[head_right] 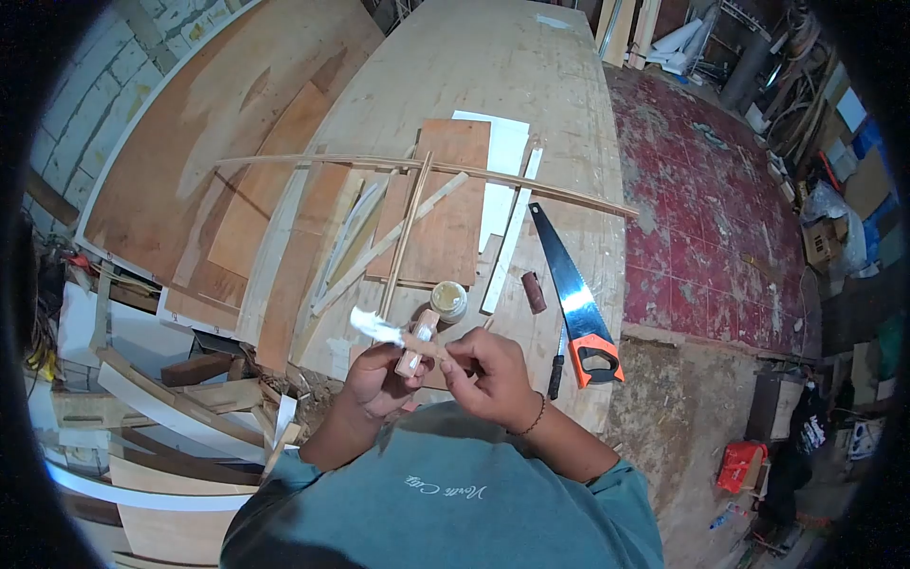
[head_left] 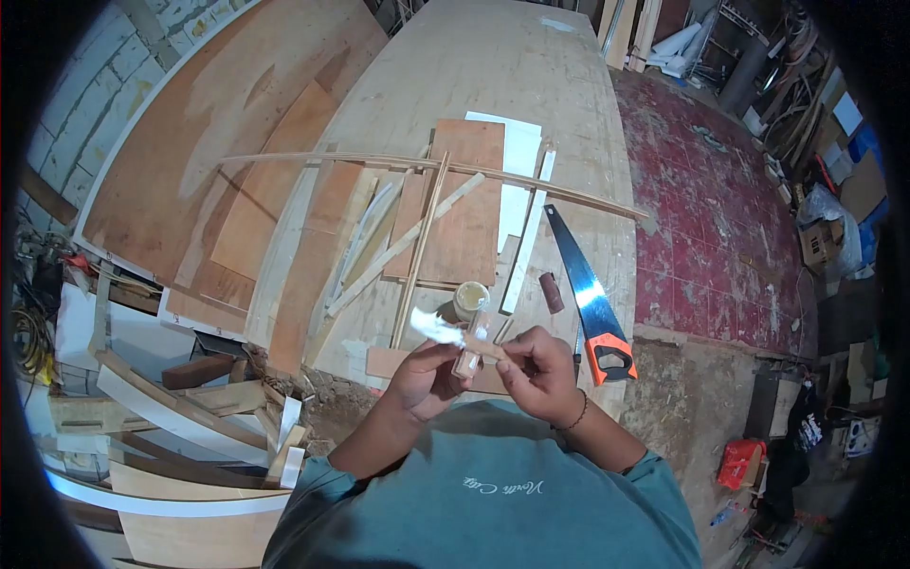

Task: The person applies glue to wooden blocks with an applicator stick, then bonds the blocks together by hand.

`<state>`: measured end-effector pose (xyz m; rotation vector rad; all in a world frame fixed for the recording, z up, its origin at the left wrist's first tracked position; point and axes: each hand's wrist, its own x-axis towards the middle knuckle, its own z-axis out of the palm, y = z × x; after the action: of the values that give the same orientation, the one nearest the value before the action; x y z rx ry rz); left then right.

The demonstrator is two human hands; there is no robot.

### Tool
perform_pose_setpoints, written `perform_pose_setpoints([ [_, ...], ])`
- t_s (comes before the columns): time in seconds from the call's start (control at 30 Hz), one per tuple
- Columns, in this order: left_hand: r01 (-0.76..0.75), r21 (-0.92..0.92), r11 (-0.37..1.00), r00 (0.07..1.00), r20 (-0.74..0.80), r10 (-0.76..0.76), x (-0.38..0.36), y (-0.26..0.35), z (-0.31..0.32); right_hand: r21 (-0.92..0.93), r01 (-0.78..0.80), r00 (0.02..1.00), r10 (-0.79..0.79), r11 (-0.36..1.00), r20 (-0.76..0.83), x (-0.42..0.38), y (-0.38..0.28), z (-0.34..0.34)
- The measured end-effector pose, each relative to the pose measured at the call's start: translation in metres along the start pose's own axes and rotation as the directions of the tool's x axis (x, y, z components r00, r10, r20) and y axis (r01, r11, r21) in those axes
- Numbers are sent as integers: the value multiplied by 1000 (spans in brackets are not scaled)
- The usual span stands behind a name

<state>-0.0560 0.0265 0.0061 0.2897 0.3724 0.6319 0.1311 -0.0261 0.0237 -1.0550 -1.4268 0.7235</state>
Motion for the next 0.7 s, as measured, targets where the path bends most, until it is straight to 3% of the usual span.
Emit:
perform_pose_setpoints([
  [0.03, -32, -146, 989, 997, 61, 41, 3, -4, -1, -35, 85, 995, -83, 996, 59, 1, -1, -1],
  [0.07, -33, -145, 989, 997, 60, 42, 3, -4, -1, -66, 172, 979, -163, 983, 121, 2, -2, -1],
  [0.13, -73, -170, 983, 995, 49, 82, 2, -5, -2, -67, 182, 976, -173, 981, 129, 3, -1, -1],
  [0.23, -27, -105, 994, 989, 142, 41, 3, -6, -20, -124, 197, 979, -190, 972, 71, 5, 9, -2],
  [0.3, 0, -72, 997, 980, 197, 14, 3, -6, -16, -158, 13, 994, -30, 987, -107, 7, 10, -4],
  [0.4, 11, -91, 996, 987, 159, 3, 3, -6, -13, -158, 44, 984, -70, 987, -162, 1, 8, 0],
  [0.47, -41, -90, 995, 989, 135, 53, 3, -7, -9, -192, 73, 990, -94, 979, -102, -2, 0, 2],
  [0.57, -93, -91, 992, 993, 58, 98, 7, -8, -10, -125, 177, 977, -159, 976, 143, -3, -10, 2],
  [0.63, -116, -66, 991, 990, -83, 111, 5, -8, -7, -150, 272, 959, -254, 951, 129, 2, -5, -1],
  [0.67, -114, -66, 991, 991, -83, 109, 3, -6, -4, -179, 362, 931, -345, 915, 117, 3, -1, -2],
  [0.7, -60, 1, 998, 998, 29, 60, 1, -2, -2, -207, 270, 963, -260, 940, 73, 4, 2, -1],
])
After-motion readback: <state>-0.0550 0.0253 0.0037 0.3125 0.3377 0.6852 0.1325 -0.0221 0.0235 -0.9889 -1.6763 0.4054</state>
